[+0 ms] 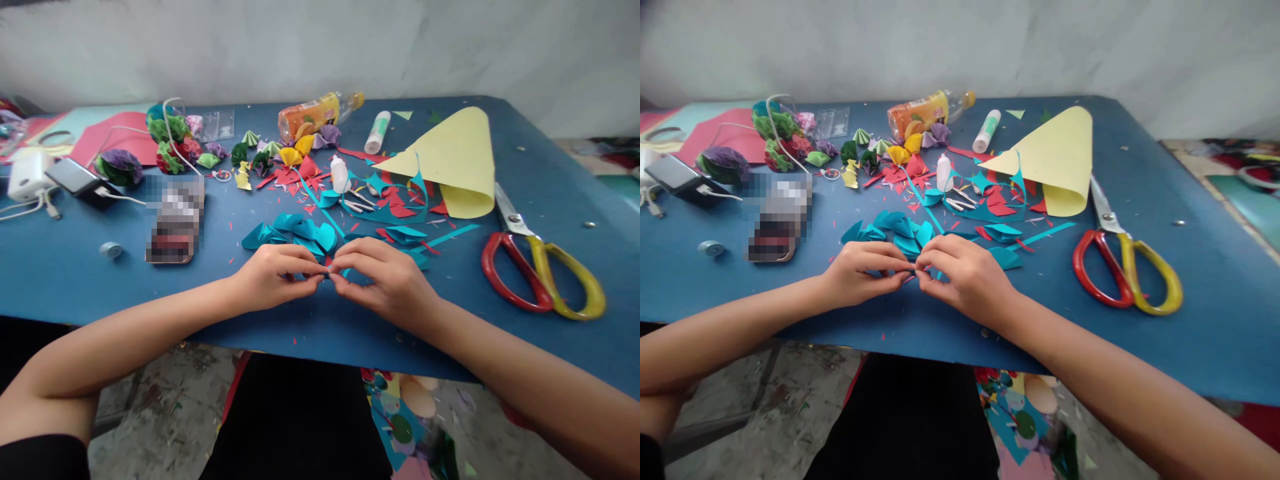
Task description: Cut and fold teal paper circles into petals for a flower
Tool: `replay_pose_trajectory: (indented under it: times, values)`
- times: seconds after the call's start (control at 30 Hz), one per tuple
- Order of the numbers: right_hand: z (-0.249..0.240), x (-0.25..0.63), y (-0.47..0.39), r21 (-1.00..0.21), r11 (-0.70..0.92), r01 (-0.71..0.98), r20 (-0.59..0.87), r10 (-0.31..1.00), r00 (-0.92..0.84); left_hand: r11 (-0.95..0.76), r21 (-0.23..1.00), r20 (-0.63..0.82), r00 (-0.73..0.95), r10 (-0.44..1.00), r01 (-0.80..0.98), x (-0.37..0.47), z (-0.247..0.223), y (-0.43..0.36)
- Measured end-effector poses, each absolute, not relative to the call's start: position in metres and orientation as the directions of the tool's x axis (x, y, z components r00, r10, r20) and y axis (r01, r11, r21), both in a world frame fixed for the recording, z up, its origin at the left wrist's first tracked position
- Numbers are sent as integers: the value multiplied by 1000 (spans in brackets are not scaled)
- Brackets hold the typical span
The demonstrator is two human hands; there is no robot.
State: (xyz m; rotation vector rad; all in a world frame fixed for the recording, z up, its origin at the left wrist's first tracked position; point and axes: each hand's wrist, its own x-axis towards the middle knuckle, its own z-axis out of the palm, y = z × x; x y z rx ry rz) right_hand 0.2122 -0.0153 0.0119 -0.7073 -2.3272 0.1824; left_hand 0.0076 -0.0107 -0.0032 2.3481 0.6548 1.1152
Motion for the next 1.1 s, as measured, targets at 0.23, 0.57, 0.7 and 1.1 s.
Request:
replay_pose_trajectory:
  times: [0.23,0.57,0.7,1.1]
  values:
    - [12,212,-16,-309,836,452,581,543,-607,-811,562,608,582,540,164,7,-4,-8]
    - [13,212,-16,-345,828,442,550,560,-620,-802,558,573,600,558,214,8,-2,-11]
    - [12,211,-16,-341,825,451,545,564,-620,-784,575,553,596,583,233,9,-2,-12]
    - [13,209,-20,-363,817,449,517,577,-632,-802,531,598,551,582,272,8,-1,-13]
